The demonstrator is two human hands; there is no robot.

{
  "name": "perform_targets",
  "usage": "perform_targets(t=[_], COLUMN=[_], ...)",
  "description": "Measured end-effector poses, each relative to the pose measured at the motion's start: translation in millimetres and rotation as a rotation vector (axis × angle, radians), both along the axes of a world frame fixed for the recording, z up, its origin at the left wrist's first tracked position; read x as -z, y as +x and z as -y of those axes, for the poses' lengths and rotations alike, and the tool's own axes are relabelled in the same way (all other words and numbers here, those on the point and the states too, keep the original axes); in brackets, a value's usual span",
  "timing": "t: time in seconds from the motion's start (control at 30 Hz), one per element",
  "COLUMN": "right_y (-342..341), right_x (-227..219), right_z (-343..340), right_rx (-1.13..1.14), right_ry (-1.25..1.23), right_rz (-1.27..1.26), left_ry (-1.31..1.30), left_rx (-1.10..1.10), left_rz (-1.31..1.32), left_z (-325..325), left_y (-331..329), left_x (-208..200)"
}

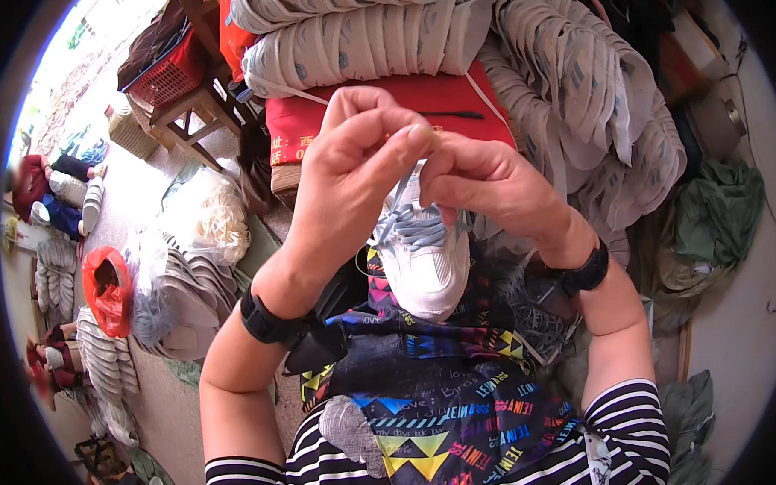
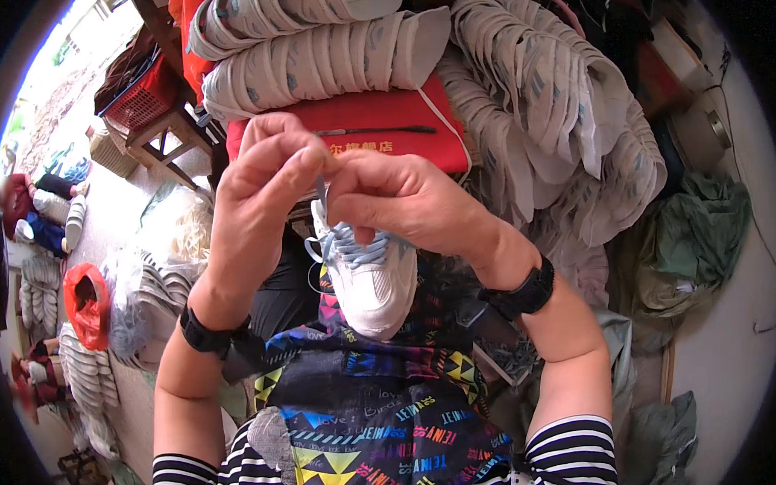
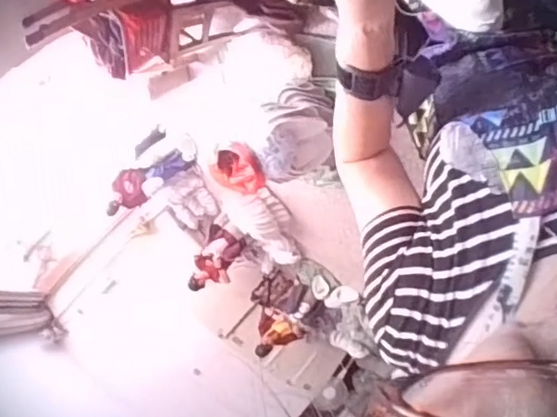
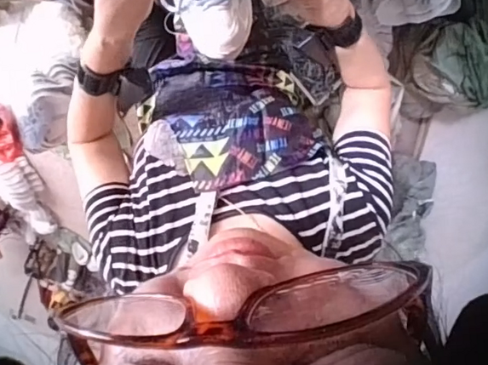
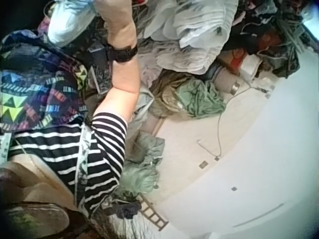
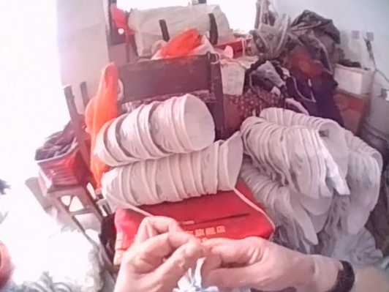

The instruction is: Lacing a white sneaker by hand.

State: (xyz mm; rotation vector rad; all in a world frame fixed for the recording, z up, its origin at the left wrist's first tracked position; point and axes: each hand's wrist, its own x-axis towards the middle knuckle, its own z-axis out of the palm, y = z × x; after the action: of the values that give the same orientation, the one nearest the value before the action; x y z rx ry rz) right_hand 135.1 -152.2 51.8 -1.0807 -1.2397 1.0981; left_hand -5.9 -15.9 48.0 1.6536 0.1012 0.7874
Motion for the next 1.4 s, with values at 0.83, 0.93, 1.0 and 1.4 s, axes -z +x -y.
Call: perform_targets(t=[0.83,0.93,1.0,1.4], right_y=[101.5,119.1,121.2,153.7], right_x=[38.3,44.7,45.7,16.4], right_z=[60.5,67.0,68.6,92.8], right_rx=[0.755,0.809,0.812,0.984], right_ry=[0.086,0.148,0.147,0.314], right_rz=[-0.541,-0.509,-0.5,-0.42], left_ry=[-1.185,-1.18,-1.084,-0.804], left_rx=[0.356,0.218,0.086,-0.245], left_rz=[0.248,0.216,0.148,0.252], left_z=[-76.3,-90.3,-93.2,-184.0], left_y=[-42.6,-57.0,-64.6,-137.1], left_x=[95.2,97.8,94.8,107.1])
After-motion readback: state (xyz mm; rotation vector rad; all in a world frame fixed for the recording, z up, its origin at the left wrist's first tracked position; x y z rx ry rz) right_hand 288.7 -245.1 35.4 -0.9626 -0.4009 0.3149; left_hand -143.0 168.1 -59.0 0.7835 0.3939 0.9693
